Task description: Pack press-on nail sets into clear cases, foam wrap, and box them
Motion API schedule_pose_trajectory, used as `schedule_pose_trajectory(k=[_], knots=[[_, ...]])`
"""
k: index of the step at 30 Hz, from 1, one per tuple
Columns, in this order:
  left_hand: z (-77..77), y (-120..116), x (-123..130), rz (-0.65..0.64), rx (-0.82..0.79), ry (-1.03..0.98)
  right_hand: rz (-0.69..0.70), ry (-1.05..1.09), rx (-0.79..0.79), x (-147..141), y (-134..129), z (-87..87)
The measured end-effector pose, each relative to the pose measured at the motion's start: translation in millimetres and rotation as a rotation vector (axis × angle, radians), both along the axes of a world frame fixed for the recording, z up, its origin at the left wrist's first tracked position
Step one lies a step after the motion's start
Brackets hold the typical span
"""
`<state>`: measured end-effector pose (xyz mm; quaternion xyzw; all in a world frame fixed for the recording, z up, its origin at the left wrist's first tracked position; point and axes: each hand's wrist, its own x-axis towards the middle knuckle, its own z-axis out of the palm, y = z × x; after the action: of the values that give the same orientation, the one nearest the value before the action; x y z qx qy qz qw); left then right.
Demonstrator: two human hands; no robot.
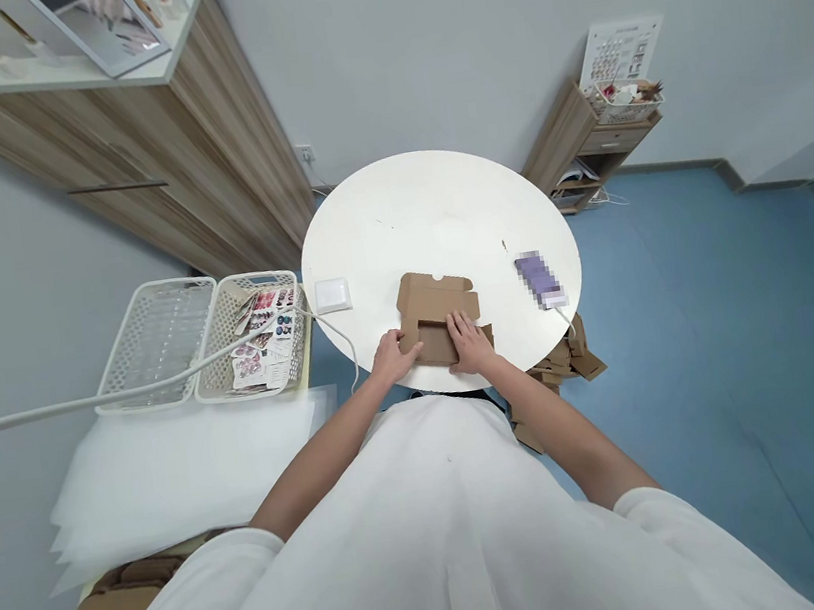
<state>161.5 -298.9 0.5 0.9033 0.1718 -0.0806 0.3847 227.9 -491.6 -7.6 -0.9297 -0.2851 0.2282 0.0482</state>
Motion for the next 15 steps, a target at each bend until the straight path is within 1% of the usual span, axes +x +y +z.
schedule_pose_trajectory(k=[4, 8, 11, 15], knots=[[-3.3, 8, 4, -0.009, 0.057, 0.058, 0.061, 0.037, 0.004, -1, -1, 3.9], [-7.8, 14, 9, -0.017, 0.112, 0.186, 0.100, 0.080, -0.012, -6, 0, 7.2], [-11.3, 16, 9, -0.070, 0.186, 0.263, 0.106, 0.082, -0.004, -12, 1, 6.7], [-13.5, 15, 7, -0.129, 0.294, 0.309, 0.098, 0.070, 0.008, -15, 1, 5.3]])
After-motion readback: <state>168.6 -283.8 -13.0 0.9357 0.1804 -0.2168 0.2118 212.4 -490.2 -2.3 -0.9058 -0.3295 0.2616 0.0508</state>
